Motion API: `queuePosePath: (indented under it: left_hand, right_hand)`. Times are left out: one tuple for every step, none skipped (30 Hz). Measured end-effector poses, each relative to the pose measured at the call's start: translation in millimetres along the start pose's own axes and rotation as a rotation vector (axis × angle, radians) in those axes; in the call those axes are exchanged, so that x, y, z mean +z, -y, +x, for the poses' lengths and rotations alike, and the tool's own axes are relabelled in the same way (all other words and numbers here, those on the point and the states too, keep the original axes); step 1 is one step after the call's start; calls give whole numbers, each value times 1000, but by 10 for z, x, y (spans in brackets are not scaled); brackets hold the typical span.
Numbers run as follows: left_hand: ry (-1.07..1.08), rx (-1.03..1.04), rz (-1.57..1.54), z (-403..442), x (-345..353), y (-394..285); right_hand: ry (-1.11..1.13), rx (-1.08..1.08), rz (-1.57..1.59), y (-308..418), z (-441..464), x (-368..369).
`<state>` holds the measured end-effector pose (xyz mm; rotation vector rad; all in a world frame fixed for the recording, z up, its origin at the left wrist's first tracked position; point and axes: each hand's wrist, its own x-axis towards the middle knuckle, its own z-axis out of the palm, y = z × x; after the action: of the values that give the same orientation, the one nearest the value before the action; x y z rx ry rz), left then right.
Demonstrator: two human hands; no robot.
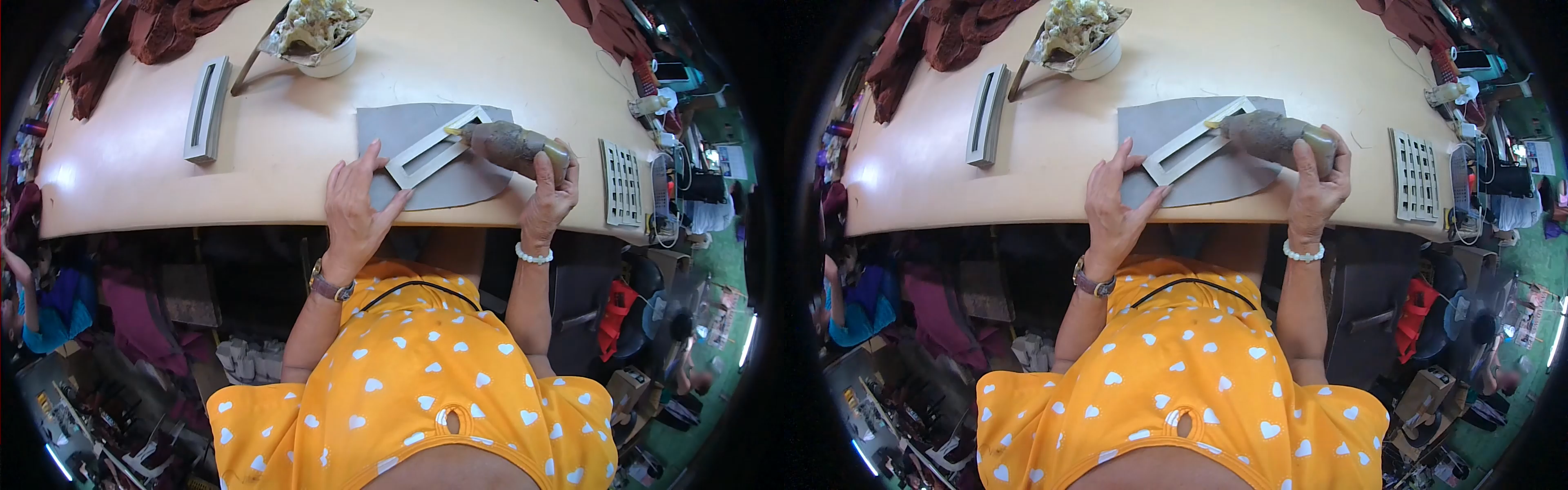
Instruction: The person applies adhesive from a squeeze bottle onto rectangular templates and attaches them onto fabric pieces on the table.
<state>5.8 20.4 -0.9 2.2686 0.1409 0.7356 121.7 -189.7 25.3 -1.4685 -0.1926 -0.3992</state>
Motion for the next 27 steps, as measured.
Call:
queuePosePath:
  left_hand:
    - [-3,3,3,-3,2,2]
    - [-1,1,3,-4,3,3]
    - [0,-1,3,-3,5,0]
    - [2,-2,3,-3,7,0]
    - [7,-12,-1,-2,8,1]
    - [13,-21,-6,-3,8,3]
    - [18,-31,-10,-3,8,5]
    - [8,-30,-14,-5,8,1]
    - [-2,-28,-19,-4,11,-6]
    - [-13,-27,-24,-3,14,-8]
    - [-18,-20,-26,-2,17,-7]
    - [-23,-14,-28,-3,19,-3]
    - [-29,-6,-30,-5,17,-1]
    - [-26,0,-14,-6,15,2]
    - [-23,9,2,-3,12,10]
    - [-21,18,17,6,11,12]
    - [-21,8,23,15,2,-5]
    - [-21,0,27,25,-12,-37]
    - [-23,-9,30,33,-13,-61]
    - [-28,-15,23,31,-7,-69]
    - [-32,-21,16,25,-3,-69]
    - [-35,-27,9,25,5,-64]
    - [-39,-11,18,25,17,-50]
    - [-42,5,28,20,30,-31]
    - [-45,20,40,17,35,-19]
    - [-41,15,34,17,33,-18]
    - [-38,9,30,17,31,-19]
  right_hand:
    - [14,19,-4,26,-59,29]
    - [27,38,-8,59,-121,58]
    - [41,56,-13,91,-177,86]
    - [47,60,-7,112,-233,117]
    - [52,48,0,121,-282,139]
    - [58,35,6,125,-327,157]
    - [64,23,13,131,-369,175]
    - [80,31,28,149,-408,191]
    - [91,40,28,165,-451,210]
    - [102,49,27,183,-495,232]
    - [112,58,27,200,-537,248]
    - [118,104,47,213,-577,260]
    - [125,119,50,211,-583,263]
    - [131,133,54,205,-575,267]
    - [135,146,58,199,-563,272]
    - [132,241,133,191,-528,241]
    - [128,335,208,180,-472,169]
    - [122,427,282,171,-409,90]
    - [73,429,324,164,-345,18]
    - [26,432,366,156,-283,-59]
    - [-22,436,408,141,-218,-148]
    - [-73,409,391,87,-138,-267]
    - [-98,346,344,80,-62,-328]
    - [-123,286,297,75,3,-373]
    - [-147,226,251,64,63,-419]
    - [-166,202,234,1,104,-481]
    - [-170,190,213,-34,129,-503]
